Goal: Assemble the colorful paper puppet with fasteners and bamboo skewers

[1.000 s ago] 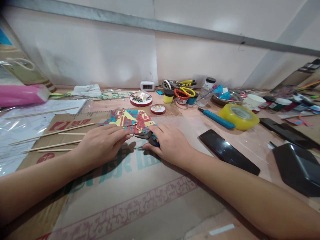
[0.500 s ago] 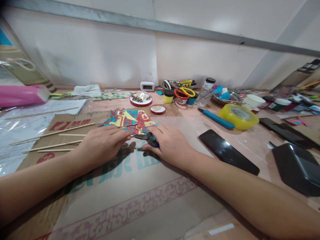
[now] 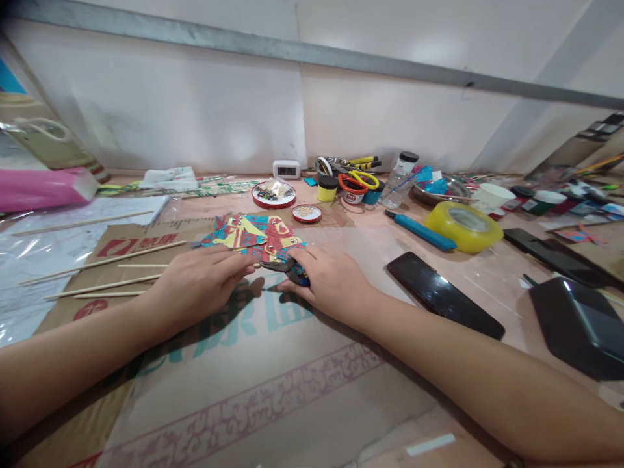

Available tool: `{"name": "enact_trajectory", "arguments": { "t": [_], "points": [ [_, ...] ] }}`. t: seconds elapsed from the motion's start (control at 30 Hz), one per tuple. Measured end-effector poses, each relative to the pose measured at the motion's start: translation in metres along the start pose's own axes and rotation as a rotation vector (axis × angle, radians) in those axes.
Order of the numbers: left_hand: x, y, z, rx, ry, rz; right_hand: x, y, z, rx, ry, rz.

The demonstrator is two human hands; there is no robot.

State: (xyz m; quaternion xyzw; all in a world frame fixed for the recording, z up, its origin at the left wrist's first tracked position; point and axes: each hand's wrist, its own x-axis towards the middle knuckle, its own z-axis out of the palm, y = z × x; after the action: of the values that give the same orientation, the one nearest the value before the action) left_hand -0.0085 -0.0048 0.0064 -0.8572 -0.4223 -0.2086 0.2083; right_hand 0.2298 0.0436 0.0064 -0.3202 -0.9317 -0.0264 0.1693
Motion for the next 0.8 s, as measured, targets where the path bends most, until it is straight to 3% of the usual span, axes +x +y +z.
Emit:
{"name": "enact_trajectory", "arguments": {
  "t": [0.3,0.5,0.8],
  "points": [
    [-0.0034,-0.0033,-0.0002,-0.075,0.055,0.031,-0.0013,-0.0012,-0.0008,-0.032,-0.053,-0.004],
    [-0.0040,-0.0041,-0.0056,-0.015,0.030,0.143,-0.0016,-0.0034,-0.0041,-0.026,-0.057,-0.003],
    [0.0003,0.0004,-0.0024,-0.001,0.125,0.008,0.0005,0.0000,-0.0012,0.003,-0.021,0.043]
  ]
}}
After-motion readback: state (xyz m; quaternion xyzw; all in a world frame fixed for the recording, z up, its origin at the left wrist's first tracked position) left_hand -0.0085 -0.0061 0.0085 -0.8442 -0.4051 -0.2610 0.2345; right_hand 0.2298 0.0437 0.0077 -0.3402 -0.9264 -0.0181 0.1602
